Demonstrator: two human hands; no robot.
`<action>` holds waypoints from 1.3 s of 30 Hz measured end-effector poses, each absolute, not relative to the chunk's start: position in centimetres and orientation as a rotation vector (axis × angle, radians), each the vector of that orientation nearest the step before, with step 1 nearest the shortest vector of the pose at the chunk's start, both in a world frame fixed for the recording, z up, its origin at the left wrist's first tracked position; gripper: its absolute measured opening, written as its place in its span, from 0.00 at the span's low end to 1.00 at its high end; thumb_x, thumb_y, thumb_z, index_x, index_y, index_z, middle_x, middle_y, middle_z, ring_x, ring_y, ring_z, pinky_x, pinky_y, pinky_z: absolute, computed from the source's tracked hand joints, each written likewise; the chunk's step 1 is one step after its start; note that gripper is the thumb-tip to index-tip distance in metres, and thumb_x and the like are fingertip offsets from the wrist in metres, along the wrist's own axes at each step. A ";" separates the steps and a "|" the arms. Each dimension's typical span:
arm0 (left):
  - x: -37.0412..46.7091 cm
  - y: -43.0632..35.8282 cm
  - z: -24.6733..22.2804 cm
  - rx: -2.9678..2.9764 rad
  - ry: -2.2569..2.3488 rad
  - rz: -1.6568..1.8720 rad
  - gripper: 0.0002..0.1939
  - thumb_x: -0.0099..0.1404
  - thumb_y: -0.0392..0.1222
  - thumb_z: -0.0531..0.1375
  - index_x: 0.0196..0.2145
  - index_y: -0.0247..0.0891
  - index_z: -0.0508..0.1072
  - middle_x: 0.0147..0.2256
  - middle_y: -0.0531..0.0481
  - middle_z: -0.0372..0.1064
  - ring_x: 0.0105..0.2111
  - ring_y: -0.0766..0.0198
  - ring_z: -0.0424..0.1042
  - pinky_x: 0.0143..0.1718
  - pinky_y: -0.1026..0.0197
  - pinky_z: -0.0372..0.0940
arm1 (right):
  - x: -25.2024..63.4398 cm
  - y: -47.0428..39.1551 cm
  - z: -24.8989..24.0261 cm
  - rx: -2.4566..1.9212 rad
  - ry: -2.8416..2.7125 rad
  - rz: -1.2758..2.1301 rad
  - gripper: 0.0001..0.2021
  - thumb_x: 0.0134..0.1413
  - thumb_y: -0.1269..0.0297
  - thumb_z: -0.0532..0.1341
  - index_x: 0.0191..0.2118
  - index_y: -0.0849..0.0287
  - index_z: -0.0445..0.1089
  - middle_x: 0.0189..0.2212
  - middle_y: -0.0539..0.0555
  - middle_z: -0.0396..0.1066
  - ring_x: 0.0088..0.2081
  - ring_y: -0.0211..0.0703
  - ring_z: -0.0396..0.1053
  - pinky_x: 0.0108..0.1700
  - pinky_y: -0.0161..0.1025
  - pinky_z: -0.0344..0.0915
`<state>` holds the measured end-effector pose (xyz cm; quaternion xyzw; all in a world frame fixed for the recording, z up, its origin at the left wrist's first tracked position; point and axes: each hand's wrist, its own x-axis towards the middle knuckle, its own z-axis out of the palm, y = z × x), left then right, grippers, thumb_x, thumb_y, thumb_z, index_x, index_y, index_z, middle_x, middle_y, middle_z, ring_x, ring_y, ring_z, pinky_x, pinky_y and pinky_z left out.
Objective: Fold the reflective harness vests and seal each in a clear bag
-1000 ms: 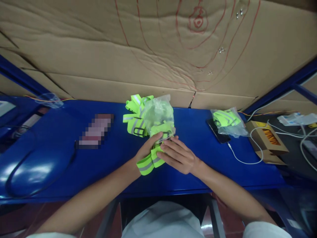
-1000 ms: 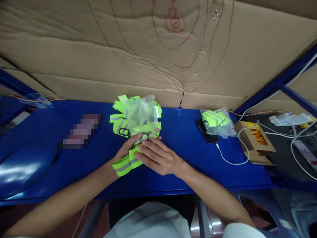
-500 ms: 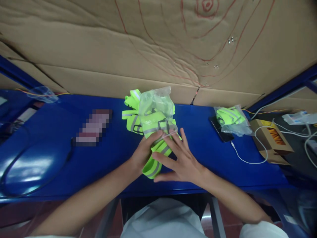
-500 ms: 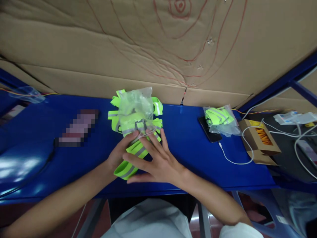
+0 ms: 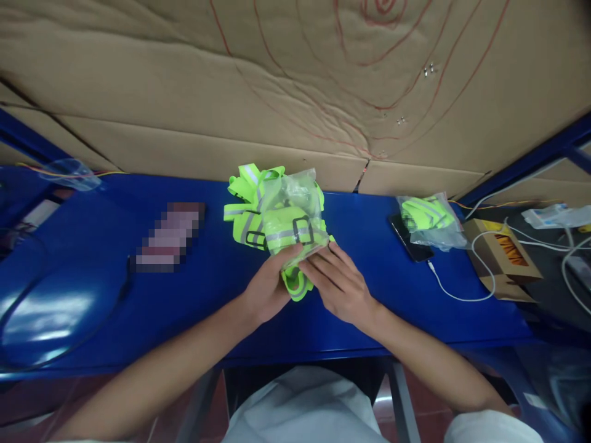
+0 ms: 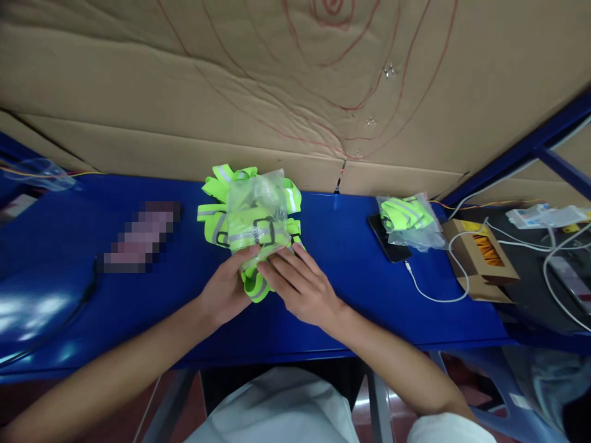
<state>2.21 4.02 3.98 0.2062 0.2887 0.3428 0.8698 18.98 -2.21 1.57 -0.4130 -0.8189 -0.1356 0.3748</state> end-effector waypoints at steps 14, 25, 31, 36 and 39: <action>2.2 3.9 3.9 0.491 0.560 0.716 0.13 0.60 0.41 0.72 0.43 0.38 0.83 0.42 0.50 0.82 0.43 0.59 0.80 0.41 0.65 0.73 | 19.4 -2.3 1.7 -0.979 -2.046 -0.438 0.22 0.62 0.77 0.65 0.61 0.65 0.71 0.55 0.64 0.76 0.69 0.53 0.63 0.74 0.57 0.58; 1.7 3.9 3.6 0.446 0.498 0.577 0.22 0.66 0.52 0.67 0.52 0.35 0.80 0.52 0.41 0.79 0.59 0.46 0.73 0.63 0.49 0.66 | 17.5 -2.4 1.2 -1.136 -2.274 -0.424 0.24 0.71 0.58 0.58 0.64 0.71 0.68 0.62 0.70 0.69 0.69 0.61 0.61 0.68 0.58 0.66; 3.1 3.0 2.7 0.447 0.573 0.637 0.17 0.64 0.47 0.71 0.49 0.38 0.82 0.47 0.47 0.80 0.51 0.58 0.76 0.55 0.59 0.68 | 17.1 -1.9 0.3 -1.261 -2.199 -0.406 0.18 0.67 0.74 0.54 0.56 0.68 0.75 0.53 0.67 0.76 0.62 0.56 0.69 0.64 0.56 0.68; 3.8 1.9 2.4 0.455 0.446 0.604 0.20 0.64 0.48 0.71 0.52 0.42 0.80 0.50 0.48 0.78 0.48 0.61 0.75 0.49 0.63 0.69 | 17.9 -2.4 1.8 -1.327 -1.971 -0.559 0.09 0.65 0.74 0.61 0.36 0.56 0.77 0.43 0.53 0.81 0.52 0.51 0.71 0.52 0.50 0.63; 3.6 2.1 2.2 0.466 0.459 0.589 0.21 0.64 0.50 0.72 0.52 0.42 0.80 0.49 0.48 0.78 0.46 0.62 0.76 0.46 0.63 0.70 | 18.1 -2.3 2.2 -1.334 -2.037 -0.374 0.05 0.66 0.70 0.62 0.42 0.58 0.77 0.49 0.59 0.78 0.54 0.54 0.70 0.50 0.49 0.66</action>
